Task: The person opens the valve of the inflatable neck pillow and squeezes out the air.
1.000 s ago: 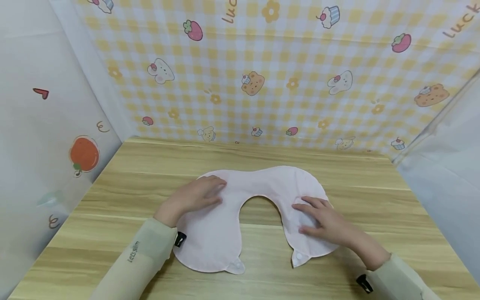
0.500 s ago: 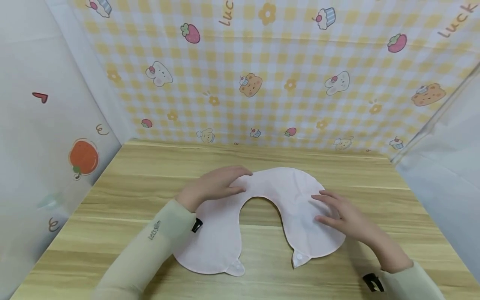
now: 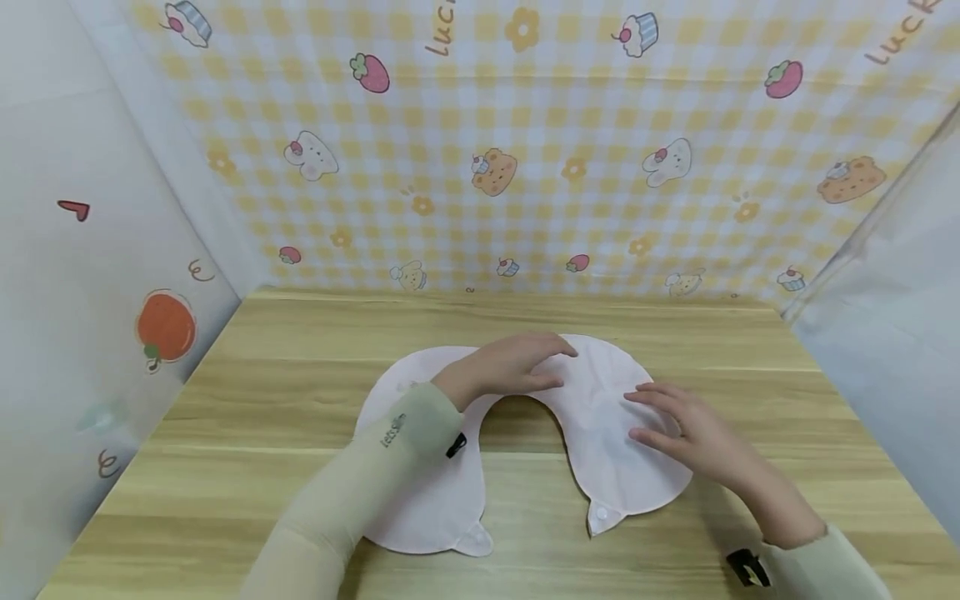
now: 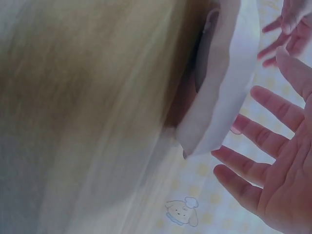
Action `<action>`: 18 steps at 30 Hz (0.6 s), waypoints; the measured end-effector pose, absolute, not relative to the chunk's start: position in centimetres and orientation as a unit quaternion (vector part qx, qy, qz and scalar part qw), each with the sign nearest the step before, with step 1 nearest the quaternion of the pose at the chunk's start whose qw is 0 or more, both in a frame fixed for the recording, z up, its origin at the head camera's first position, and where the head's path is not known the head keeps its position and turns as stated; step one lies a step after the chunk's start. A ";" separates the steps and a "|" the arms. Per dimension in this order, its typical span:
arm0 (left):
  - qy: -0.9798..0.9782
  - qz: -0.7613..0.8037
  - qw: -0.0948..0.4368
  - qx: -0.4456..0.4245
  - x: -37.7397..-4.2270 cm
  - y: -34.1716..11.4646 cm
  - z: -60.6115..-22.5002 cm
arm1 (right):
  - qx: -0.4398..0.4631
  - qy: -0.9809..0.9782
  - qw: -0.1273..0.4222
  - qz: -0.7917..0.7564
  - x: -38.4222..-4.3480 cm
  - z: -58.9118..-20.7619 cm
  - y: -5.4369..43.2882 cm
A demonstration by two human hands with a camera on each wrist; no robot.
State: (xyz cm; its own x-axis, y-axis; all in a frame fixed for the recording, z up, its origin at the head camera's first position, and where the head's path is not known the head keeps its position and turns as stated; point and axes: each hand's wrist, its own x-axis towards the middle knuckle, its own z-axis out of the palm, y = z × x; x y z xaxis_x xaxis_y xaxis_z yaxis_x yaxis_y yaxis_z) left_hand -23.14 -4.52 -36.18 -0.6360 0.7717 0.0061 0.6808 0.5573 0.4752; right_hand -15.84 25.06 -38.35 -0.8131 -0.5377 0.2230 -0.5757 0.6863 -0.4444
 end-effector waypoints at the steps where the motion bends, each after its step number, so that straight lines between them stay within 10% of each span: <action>1: 0.875 0.220 0.101 0.419 -23.3 -4.1 -36.3 | 0.302 -0.918 0.039 0.255 -15.8 -38.4 25.0; 18: 0.848 0.226 0.163 0.450 -24.5 0.2 -38.6 | 0.306 -0.921 0.054 0.236 -15.4 -39.6 24.8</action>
